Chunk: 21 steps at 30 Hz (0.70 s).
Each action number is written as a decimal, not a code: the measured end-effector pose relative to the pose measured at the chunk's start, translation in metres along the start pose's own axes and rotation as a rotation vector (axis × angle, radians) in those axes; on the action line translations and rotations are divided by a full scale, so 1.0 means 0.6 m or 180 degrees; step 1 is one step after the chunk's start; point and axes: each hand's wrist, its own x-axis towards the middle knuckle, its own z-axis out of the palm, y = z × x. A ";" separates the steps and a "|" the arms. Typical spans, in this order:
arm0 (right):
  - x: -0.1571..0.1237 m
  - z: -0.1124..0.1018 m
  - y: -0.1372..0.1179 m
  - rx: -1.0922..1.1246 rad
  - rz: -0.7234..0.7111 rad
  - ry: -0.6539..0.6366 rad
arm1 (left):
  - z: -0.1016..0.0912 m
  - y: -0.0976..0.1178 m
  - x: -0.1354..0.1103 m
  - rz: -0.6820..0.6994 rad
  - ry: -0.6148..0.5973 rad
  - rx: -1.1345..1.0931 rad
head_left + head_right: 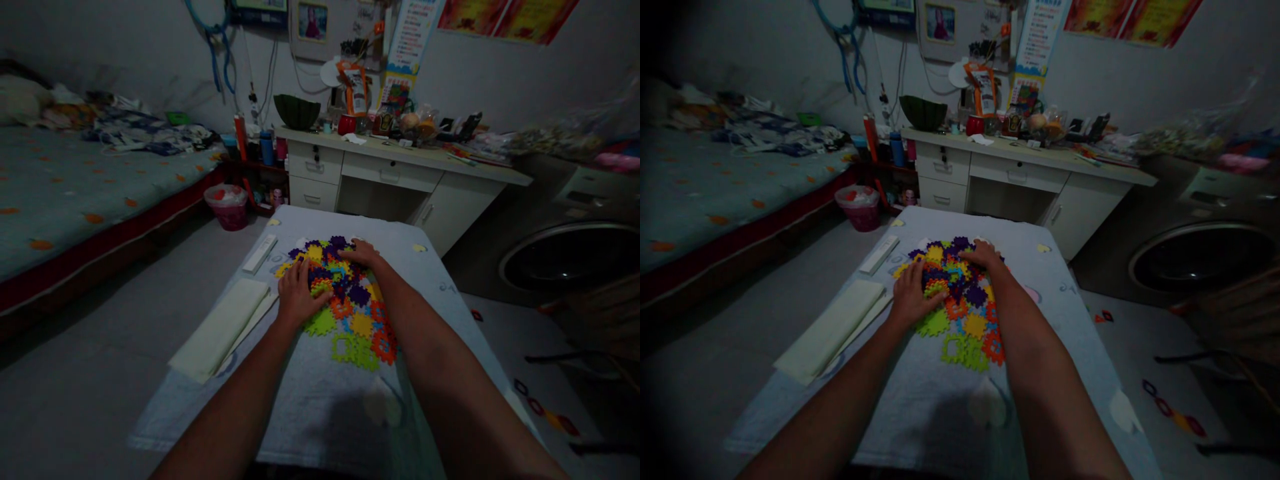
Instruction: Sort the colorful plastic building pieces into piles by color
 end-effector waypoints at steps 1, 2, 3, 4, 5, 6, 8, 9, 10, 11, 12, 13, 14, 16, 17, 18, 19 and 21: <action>0.002 -0.001 -0.002 0.0053 -0.0118 -0.0087 | 0.000 -0.001 0.001 0.0036 -0.0057 -0.0008; 0.004 -0.002 -0.003 0.0102 -0.0248 -0.0196 | 0.000 -0.001 0.002 0.0080 -0.0105 -0.0015; 0.005 -0.003 -0.005 0.0142 -0.0376 -0.0309 | -0.001 -0.001 0.002 0.0138 -0.0148 -0.0023; 0.005 -0.005 -0.006 0.0187 -0.0494 -0.0412 | -0.002 -0.001 0.003 0.0192 -0.0179 -0.0035; 0.003 -0.006 -0.007 0.0255 -0.0585 -0.0506 | -0.003 -0.002 0.003 0.0232 -0.0198 -0.0051; 0.000 -0.006 -0.007 0.0357 -0.0644 -0.0579 | -0.003 -0.002 0.003 0.0253 -0.0204 -0.0070; -0.013 -0.006 -0.006 0.0696 -0.0675 -0.0670 | -0.002 -0.003 0.004 0.0273 -0.0175 -0.0140; -0.021 -0.006 -0.006 0.0925 -0.0679 -0.0715 | -0.001 -0.004 0.005 0.0307 -0.0152 -0.0200; -0.031 -0.005 -0.006 0.1158 -0.0710 -0.0780 | 0.002 -0.005 0.006 0.0365 -0.0131 -0.0276; -0.040 -0.005 -0.008 0.1371 -0.0777 -0.0840 | 0.004 -0.006 0.007 0.0449 -0.0117 -0.0367; -0.051 -0.006 -0.011 0.1550 -0.0888 -0.0898 | 0.007 -0.007 0.008 0.0543 -0.0104 -0.0467; -0.061 -0.008 -0.014 0.1692 -0.1036 -0.0970 | 0.009 -0.007 0.008 0.0636 -0.0096 -0.0568; -0.071 -0.011 -0.017 0.1800 -0.1209 -0.1044 | 0.011 -0.007 0.010 0.0715 -0.0090 -0.0664; -0.091 -0.020 -0.022 0.1944 -0.1526 -0.1178 | 0.011 -0.004 0.012 0.0821 -0.0070 -0.0826; -0.101 -0.026 -0.024 0.1990 -0.1637 -0.1243 | 0.009 -0.001 0.014 0.0872 -0.0070 -0.0888; -0.110 -0.033 -0.023 0.2013 -0.1717 -0.1301 | 0.006 0.002 0.017 0.0925 -0.0085 -0.0934; -0.120 -0.040 -0.021 0.2010 -0.1772 -0.1329 | 0.002 0.007 0.019 0.0979 -0.0120 -0.0960; -0.140 -0.054 -0.011 0.1927 -0.1844 -0.1285 | -0.008 0.019 0.027 0.1094 -0.0263 -0.0944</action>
